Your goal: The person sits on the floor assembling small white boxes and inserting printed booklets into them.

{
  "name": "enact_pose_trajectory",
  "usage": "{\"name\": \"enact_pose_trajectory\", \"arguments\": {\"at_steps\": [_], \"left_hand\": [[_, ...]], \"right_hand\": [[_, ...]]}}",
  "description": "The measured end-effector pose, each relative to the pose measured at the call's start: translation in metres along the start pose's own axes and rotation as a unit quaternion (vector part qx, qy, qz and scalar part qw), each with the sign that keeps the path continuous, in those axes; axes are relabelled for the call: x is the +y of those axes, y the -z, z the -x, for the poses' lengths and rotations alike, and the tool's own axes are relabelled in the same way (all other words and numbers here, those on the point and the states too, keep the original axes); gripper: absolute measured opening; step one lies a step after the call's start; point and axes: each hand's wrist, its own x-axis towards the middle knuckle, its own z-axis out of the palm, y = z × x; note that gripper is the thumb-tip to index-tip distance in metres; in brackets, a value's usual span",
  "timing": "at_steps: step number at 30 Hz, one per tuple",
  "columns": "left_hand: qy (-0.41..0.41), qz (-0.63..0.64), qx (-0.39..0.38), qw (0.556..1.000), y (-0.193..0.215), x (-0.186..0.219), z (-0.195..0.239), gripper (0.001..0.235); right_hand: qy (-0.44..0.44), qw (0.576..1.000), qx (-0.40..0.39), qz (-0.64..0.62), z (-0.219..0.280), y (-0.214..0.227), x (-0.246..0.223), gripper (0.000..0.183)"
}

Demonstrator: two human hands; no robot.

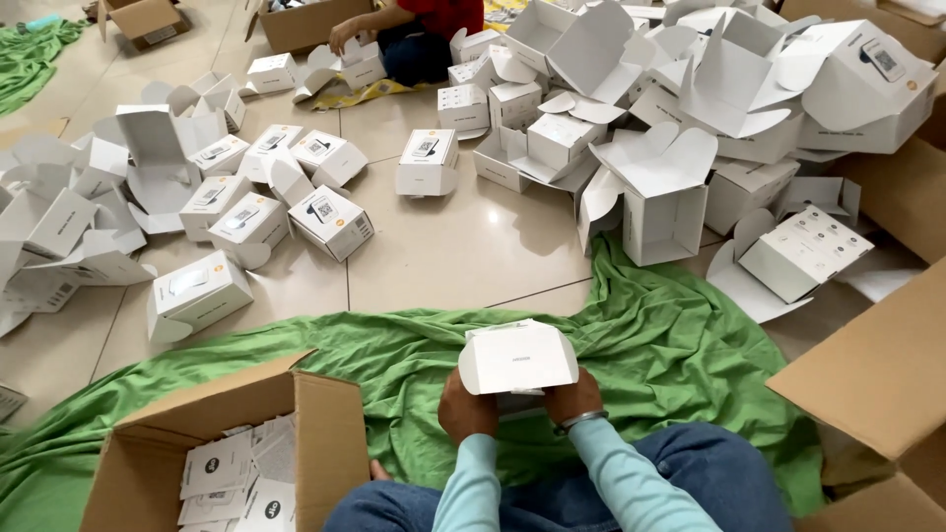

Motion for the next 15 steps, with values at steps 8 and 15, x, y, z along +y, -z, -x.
{"name": "enact_pose_trajectory", "arguments": {"at_steps": [8,15], "left_hand": [[0.098,0.100,0.010,0.990,-0.002,-0.001,0.001,0.026],[0.053,0.089,-0.010,0.995,-0.002,-0.004,-0.001,0.033]], "right_hand": [[-0.015,0.999,-0.003,-0.030,0.000,0.007,-0.009,0.023],[-0.092,0.986,-0.132,0.044,-0.004,0.042,-0.033,0.022]]}}
